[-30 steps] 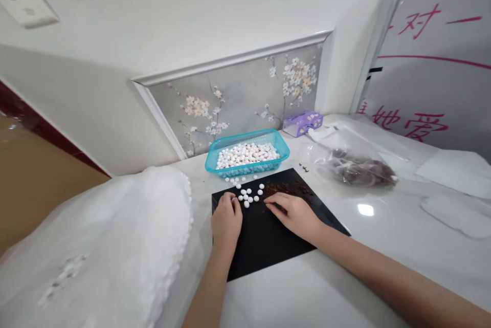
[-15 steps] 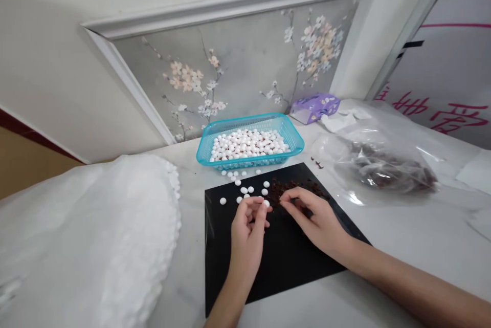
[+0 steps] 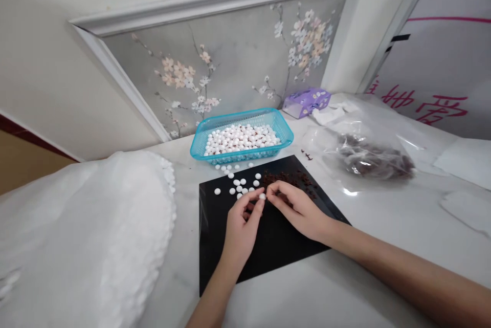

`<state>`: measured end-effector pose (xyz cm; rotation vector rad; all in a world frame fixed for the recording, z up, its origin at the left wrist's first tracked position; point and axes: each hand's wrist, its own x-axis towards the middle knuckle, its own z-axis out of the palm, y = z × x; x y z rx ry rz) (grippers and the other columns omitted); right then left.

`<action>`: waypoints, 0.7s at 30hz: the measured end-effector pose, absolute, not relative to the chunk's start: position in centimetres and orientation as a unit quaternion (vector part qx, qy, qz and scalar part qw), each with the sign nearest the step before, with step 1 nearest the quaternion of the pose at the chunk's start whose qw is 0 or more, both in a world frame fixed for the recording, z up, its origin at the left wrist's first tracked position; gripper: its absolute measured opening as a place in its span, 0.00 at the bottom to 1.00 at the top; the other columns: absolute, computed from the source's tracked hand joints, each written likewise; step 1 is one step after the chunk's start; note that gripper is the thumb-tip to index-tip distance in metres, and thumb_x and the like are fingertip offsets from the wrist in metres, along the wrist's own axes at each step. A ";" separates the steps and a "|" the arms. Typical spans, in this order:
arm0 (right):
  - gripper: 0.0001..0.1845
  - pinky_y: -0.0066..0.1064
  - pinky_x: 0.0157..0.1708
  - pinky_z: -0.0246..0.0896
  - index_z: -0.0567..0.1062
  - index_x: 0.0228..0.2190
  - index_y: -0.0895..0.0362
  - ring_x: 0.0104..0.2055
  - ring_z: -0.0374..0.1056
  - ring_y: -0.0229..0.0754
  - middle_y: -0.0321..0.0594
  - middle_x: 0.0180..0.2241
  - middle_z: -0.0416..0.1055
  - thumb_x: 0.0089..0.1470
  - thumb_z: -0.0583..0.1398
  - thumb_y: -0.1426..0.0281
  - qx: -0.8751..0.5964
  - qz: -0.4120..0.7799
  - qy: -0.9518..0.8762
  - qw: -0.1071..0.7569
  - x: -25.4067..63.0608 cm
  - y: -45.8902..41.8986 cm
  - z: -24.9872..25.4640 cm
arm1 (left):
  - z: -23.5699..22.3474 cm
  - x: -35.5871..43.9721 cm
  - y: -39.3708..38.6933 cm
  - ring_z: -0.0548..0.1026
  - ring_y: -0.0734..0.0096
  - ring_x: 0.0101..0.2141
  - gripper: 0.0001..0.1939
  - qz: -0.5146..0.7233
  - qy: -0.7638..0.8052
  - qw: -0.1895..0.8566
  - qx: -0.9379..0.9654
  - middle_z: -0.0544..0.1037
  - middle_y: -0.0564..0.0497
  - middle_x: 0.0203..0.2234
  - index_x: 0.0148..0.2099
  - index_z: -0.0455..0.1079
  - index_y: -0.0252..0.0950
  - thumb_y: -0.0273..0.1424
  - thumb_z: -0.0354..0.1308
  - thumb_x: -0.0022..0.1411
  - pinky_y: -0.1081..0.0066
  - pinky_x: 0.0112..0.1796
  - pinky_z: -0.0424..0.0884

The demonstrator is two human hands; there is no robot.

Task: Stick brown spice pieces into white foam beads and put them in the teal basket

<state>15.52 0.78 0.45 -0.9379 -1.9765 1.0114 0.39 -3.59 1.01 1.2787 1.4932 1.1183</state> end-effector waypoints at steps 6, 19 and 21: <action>0.08 0.27 0.31 0.58 0.65 0.31 0.55 0.30 0.61 0.35 0.35 0.30 0.65 0.60 0.49 0.67 -0.348 0.408 -0.765 0.358 15.5 0.7 0.3 | 0.7 0.5 -3.6 0.73 0.66 0.39 0.16 0.474 0.586 0.427 0.501 0.77 0.47 0.40 0.46 0.71 0.36 0.37 0.56 0.57 0.72 0.36 0.69; 0.09 0.26 0.26 0.53 0.64 0.29 0.56 0.27 0.57 0.34 0.34 0.27 0.62 0.58 0.51 0.65 -0.350 0.456 -0.741 0.347 15.6 0.8 0.3 | 1.1 0.7 -4.0 0.76 0.67 0.38 0.12 0.497 0.589 0.376 0.515 0.79 0.48 0.36 0.41 0.75 0.35 0.35 0.59 0.54 0.70 0.42 0.70; 0.09 0.26 0.26 0.53 0.64 0.29 0.56 0.27 0.57 0.33 0.34 0.27 0.62 0.58 0.51 0.65 -0.351 0.463 -0.736 0.347 15.6 0.9 0.4 | 0.9 0.7 -4.1 0.76 0.67 0.37 0.12 0.496 0.591 0.356 0.528 0.79 0.48 0.36 0.41 0.75 0.35 0.34 0.59 0.55 0.70 0.41 0.70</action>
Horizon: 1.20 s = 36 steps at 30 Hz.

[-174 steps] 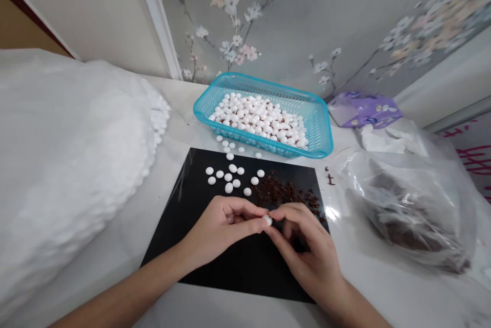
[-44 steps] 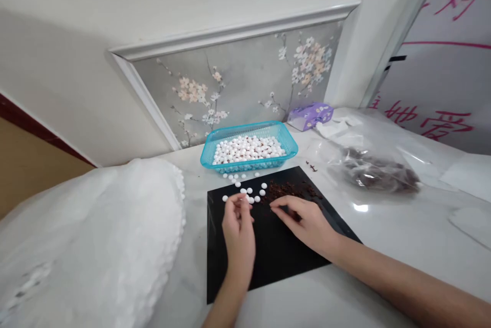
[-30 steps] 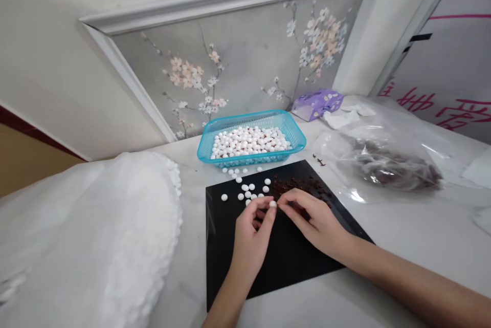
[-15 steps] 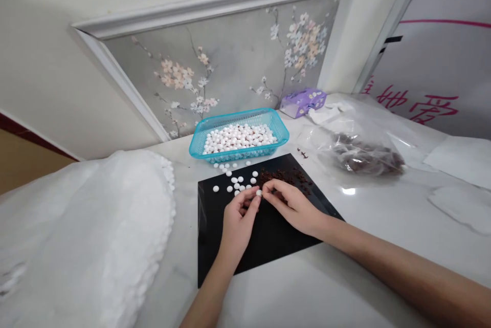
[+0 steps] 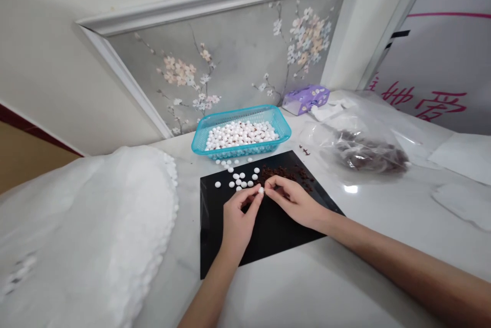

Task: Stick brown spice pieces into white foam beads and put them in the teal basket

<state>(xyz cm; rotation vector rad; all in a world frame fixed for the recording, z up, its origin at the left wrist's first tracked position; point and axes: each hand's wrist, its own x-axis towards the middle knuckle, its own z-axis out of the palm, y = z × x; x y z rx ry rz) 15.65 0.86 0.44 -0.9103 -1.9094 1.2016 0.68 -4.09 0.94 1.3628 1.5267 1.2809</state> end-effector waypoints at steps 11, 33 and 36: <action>0.09 0.24 0.21 0.53 0.67 0.31 0.57 0.21 0.55 0.30 0.32 0.26 0.63 0.54 0.56 0.63 -0.359 0.514 -0.686 0.370 15.7 0.9 0.4 | 1.0 0.3 -4.0 0.77 0.68 0.37 0.10 0.510 0.576 0.395 0.502 0.80 0.51 0.35 0.38 0.77 0.38 0.33 0.62 0.52 0.72 0.41 0.71; 0.08 0.25 0.18 0.54 0.69 0.36 0.55 0.19 0.56 0.28 0.37 0.32 0.66 0.52 0.58 0.67 -0.339 0.390 -0.737 0.436 16.1 -0.1 0.3 | 1.2 0.1 -3.8 0.69 0.76 0.26 0.11 0.488 0.587 0.459 0.455 0.78 0.51 0.24 0.29 0.77 0.35 0.39 0.62 0.51 0.77 0.31 0.65; 0.07 0.25 0.18 0.54 0.67 0.33 0.55 0.18 0.55 0.28 0.36 0.32 0.65 0.51 0.60 0.67 -0.342 0.376 -0.750 0.423 16.0 -0.2 0.0 | 1.3 0.0 -3.8 0.68 0.75 0.25 0.11 0.488 0.586 0.461 0.454 0.76 0.52 0.20 0.27 0.76 0.34 0.38 0.63 0.50 0.76 0.29 0.64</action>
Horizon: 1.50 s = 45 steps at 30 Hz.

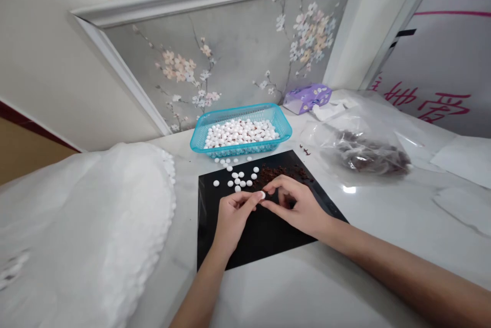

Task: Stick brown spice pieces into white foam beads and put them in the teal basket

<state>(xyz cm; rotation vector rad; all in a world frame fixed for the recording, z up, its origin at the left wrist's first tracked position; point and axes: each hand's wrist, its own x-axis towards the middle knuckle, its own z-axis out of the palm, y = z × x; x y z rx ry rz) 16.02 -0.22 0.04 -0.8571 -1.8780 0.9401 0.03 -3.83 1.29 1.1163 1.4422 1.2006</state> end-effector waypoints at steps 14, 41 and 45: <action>0.07 0.25 0.19 0.53 0.64 0.28 0.54 0.18 0.54 0.29 0.33 0.28 0.63 0.53 0.59 0.69 -0.343 0.277 -0.781 0.442 15.9 -0.7 -0.3 | 1.4 0.0 -3.8 0.68 0.76 0.24 0.11 0.478 0.572 0.461 0.482 0.75 0.53 0.19 0.26 0.77 0.34 0.38 0.62 0.51 0.76 0.29 0.63; 0.03 0.26 0.17 0.55 0.68 0.32 0.55 0.19 0.57 0.30 0.36 0.29 0.64 0.54 0.56 0.68 -0.339 0.327 -0.756 0.454 16.1 -0.6 0.5 | 1.9 0.3 -3.6 0.74 0.71 0.32 0.10 0.508 0.555 0.498 0.431 0.80 0.49 0.32 0.35 0.77 0.36 0.35 0.64 0.49 0.73 0.36 0.69; 0.04 0.26 0.19 0.56 0.69 0.31 0.55 0.21 0.58 0.31 0.36 0.28 0.65 0.56 0.55 0.70 -0.333 0.331 -0.756 0.456 16.1 -0.4 0.7 | 1.6 0.2 -3.6 0.75 0.71 0.35 0.09 0.509 0.544 0.502 0.440 0.80 0.50 0.34 0.35 0.77 0.38 0.33 0.65 0.49 0.73 0.38 0.69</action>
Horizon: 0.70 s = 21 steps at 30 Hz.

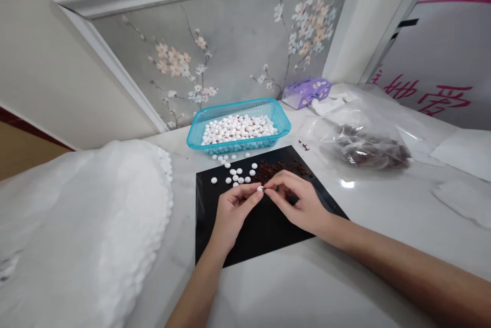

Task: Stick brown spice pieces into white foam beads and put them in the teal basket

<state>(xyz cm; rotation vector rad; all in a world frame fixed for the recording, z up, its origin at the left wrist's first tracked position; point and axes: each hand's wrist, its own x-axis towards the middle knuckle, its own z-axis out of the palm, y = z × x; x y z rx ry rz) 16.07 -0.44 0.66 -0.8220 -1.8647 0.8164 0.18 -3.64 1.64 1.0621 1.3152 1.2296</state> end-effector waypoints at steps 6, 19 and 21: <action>0.04 0.27 0.20 0.56 0.68 0.30 0.54 0.22 0.59 0.32 0.36 0.28 0.65 0.56 0.54 0.71 -0.327 0.334 -0.760 0.451 16.1 -0.3 0.7 | 1.2 0.0 -3.7 0.74 0.71 0.38 0.09 0.516 0.536 0.504 0.438 0.79 0.51 0.36 0.36 0.77 0.39 0.32 0.65 0.49 0.75 0.40 0.68; 0.05 0.27 0.21 0.53 0.62 0.28 0.54 0.23 0.56 0.33 0.35 0.26 0.60 0.55 0.52 0.74 -0.328 0.306 -0.770 0.454 16.3 -0.7 0.9 | 1.7 0.3 -3.7 0.74 0.72 0.36 0.08 0.512 0.540 0.511 0.431 0.80 0.52 0.32 0.34 0.77 0.38 0.32 0.65 0.49 0.74 0.40 0.68; 0.05 0.27 0.21 0.54 0.62 0.28 0.54 0.23 0.56 0.33 0.35 0.27 0.60 0.55 0.52 0.75 -0.344 0.292 -0.762 0.465 16.3 -0.7 0.8 | 1.7 0.2 -3.7 0.74 0.73 0.35 0.08 0.517 0.544 0.509 0.423 0.80 0.52 0.32 0.35 0.77 0.39 0.32 0.65 0.49 0.75 0.40 0.68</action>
